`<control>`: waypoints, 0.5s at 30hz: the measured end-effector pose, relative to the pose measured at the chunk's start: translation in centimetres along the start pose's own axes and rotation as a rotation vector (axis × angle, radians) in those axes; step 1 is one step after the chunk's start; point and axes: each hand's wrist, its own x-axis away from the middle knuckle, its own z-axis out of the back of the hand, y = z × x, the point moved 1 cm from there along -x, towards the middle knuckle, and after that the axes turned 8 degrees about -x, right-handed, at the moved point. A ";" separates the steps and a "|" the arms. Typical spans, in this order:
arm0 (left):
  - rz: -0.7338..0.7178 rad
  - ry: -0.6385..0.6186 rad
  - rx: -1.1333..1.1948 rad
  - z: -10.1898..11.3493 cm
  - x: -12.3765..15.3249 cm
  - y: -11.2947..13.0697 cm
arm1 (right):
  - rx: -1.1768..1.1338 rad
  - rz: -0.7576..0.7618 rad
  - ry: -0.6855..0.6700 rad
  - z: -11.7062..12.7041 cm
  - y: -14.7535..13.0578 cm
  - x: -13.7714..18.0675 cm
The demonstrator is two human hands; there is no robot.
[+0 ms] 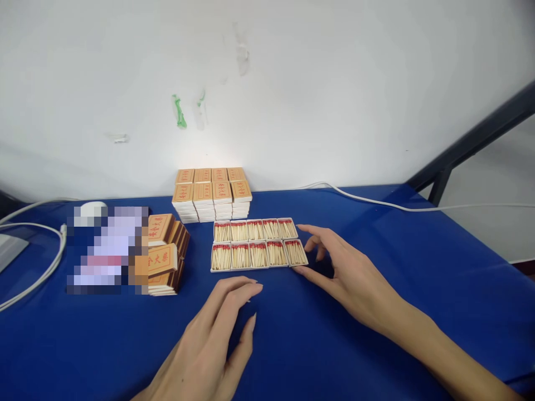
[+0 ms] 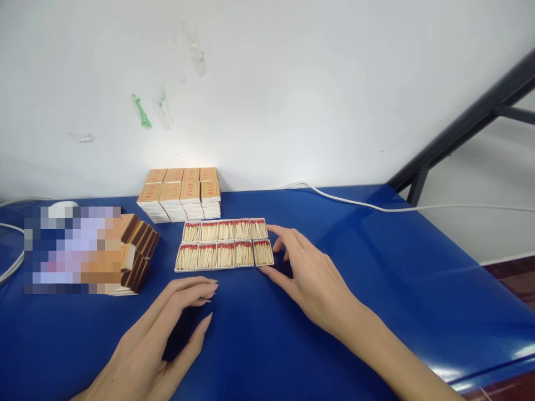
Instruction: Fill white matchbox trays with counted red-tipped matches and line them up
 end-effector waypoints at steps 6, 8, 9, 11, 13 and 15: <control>0.085 0.176 -0.094 1.1 -0.3 0.9 | 0.007 -0.001 -0.008 0.2 0.0 0.4; 0.148 0.219 -0.112 1.3 -0.4 1.1 | 0.012 -0.011 -0.019 0.7 0.0 0.2; 0.168 0.219 -0.111 1.3 -0.4 1.1 | 0.013 -0.016 -0.024 1.1 0.0 0.0; 0.200 0.186 -0.103 1.0 -0.3 1.1 | 0.009 -0.023 -0.035 1.9 -0.1 -0.7; 0.233 0.148 -0.093 0.6 -0.2 1.1 | -0.011 -0.021 -0.044 2.7 -0.2 -1.7; 0.266 0.132 -0.078 0.3 -0.1 1.1 | -0.054 -0.035 -0.058 3.0 -0.2 -2.8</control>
